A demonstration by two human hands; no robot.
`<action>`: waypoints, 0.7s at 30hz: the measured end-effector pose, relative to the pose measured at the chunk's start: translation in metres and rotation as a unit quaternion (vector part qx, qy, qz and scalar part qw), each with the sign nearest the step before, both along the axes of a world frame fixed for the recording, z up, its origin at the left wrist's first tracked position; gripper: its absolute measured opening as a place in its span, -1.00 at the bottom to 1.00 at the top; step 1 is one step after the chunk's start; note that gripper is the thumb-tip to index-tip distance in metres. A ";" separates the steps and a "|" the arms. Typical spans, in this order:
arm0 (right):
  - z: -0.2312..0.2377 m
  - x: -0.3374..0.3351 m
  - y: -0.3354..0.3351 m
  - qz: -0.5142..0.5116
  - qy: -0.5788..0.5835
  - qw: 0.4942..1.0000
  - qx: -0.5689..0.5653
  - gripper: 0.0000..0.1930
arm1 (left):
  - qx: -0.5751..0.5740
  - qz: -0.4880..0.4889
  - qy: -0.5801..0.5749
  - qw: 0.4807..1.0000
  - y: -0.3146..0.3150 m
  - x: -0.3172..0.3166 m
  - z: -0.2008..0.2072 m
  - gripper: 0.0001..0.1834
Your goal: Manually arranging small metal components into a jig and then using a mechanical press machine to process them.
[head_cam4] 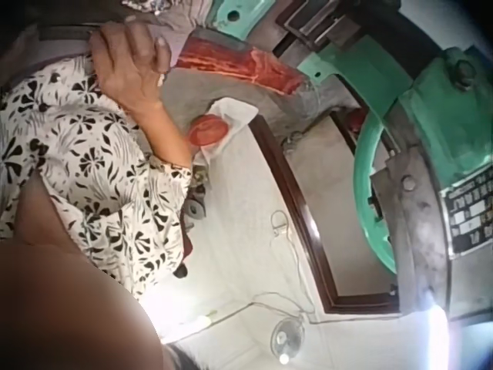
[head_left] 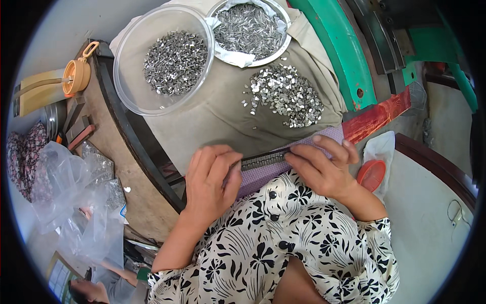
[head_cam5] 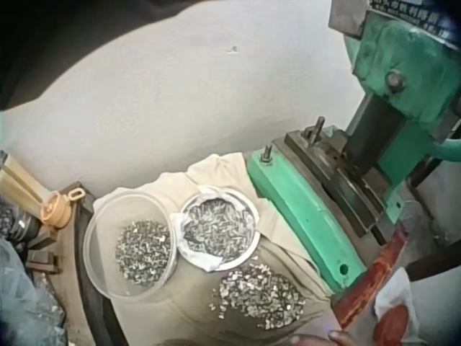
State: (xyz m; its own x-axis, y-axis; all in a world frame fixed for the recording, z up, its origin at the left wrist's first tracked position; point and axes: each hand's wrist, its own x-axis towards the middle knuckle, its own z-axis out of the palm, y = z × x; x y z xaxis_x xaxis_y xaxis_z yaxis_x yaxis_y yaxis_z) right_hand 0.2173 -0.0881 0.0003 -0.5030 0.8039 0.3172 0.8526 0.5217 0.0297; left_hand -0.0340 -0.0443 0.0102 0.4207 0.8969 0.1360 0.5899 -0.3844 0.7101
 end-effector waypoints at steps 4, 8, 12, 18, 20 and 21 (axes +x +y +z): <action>-0.001 0.000 -0.004 -0.015 0.070 0.997 0.019 -0.83 | -0.009 -0.029 0.010 0.999 -0.009 -0.005 -0.002 -0.68; -0.003 -0.003 -0.002 0.002 0.054 0.999 -0.003 -0.83 | -0.005 -0.061 0.047 0.997 -0.010 -0.005 -0.005 -0.62; -0.003 -0.002 0.000 -0.011 0.104 0.994 -0.016 -0.83 | -0.002 -0.054 0.055 0.997 -0.010 -0.005 -0.006 -0.58; 0.000 0.004 0.000 -0.020 0.118 0.993 -0.002 -0.83 | -0.008 -0.046 0.054 0.997 -0.010 -0.006 -0.008 -0.57; 0.002 0.010 0.003 -0.036 0.126 0.989 -0.062 -0.69 | -0.007 -0.049 0.064 0.997 -0.010 -0.007 -0.009 -0.58; 0.005 0.014 0.003 -0.054 0.128 0.984 -0.110 -0.67 | 0.004 -0.047 0.057 0.997 -0.010 -0.008 -0.009 -0.58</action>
State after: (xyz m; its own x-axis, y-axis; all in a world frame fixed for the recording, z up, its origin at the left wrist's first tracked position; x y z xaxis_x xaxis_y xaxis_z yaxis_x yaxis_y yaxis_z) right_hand 0.2310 -0.0846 0.0049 -0.3363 0.9119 0.2352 0.8686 0.3968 -0.2966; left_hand -0.0417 -0.0544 0.0008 0.5157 0.8521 0.0888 0.6278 -0.4464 0.6376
